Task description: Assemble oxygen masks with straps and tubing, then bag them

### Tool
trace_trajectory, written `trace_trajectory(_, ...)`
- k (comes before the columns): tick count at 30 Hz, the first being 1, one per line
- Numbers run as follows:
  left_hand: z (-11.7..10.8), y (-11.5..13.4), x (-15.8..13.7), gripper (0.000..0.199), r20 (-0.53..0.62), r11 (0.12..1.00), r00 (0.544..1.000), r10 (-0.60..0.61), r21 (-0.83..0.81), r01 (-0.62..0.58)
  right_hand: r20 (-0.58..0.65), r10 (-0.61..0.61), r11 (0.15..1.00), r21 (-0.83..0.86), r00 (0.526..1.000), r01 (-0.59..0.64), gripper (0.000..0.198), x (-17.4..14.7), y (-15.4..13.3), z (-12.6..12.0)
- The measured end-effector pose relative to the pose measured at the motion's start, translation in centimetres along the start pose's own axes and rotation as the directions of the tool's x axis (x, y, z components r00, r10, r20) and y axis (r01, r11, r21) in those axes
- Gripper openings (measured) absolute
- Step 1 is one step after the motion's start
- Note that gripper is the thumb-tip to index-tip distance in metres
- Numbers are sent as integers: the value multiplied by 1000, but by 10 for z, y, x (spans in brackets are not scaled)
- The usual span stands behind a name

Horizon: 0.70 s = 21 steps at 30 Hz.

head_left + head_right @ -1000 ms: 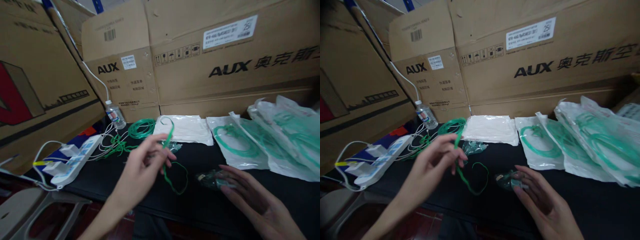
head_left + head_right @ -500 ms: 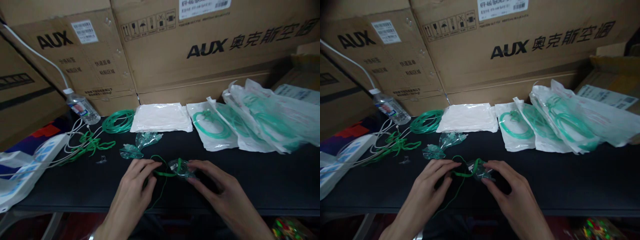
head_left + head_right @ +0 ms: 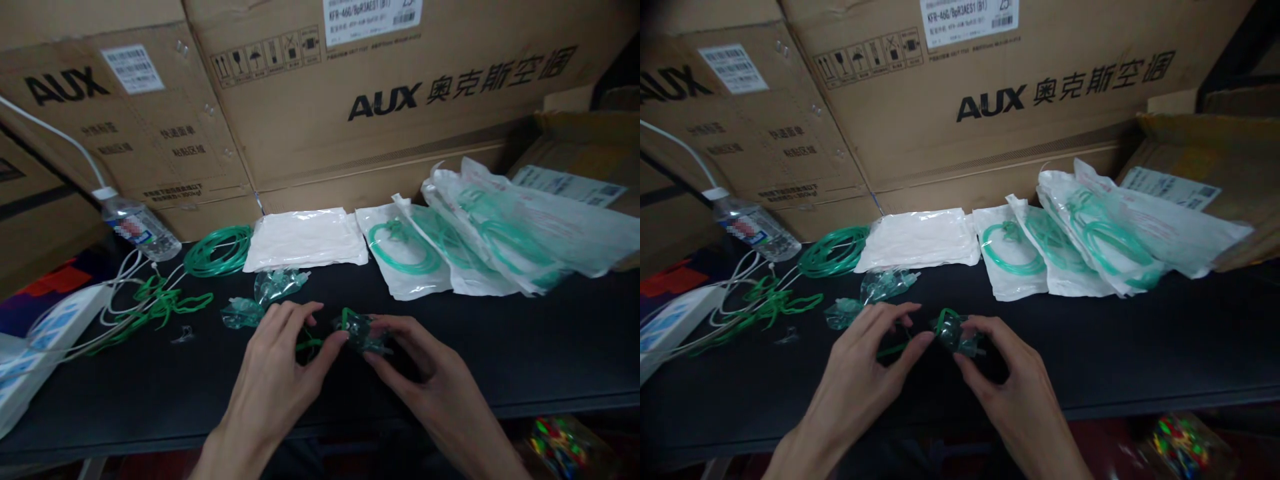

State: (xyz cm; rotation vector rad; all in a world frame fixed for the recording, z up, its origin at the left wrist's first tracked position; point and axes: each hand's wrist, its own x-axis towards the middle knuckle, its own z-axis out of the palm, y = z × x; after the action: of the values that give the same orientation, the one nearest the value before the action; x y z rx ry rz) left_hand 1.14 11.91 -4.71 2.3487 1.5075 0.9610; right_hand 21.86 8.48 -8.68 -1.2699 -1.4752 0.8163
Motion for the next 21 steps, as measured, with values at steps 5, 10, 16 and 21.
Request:
trace_trajectory(5, 17, 13, 24, 32, 254, 971, 947, -198, -85, 226, 6, -10, 999, -41, 1000, 10, 19, -3, 5, 2)
trace_trajectory(10, 19, 0, 41, 22, 318, 908, 928, -193, -301, 291, -59, -2, 999, -42, 998, 0, 29, -5, 10, 7)
trace_trajectory(16, 14, -5, 48, 14, 462, 614, 842, -278, -589, 526, -28, -34, 999, -28, 999, 33, 34, -3, 6, 6)
trace_trajectory(21, 11, -7, 56, 22, 557, 476, 811, -178, -673, 567, 7, 11, 1000, 5, 1000, -11, 31, -1, 3, 4)
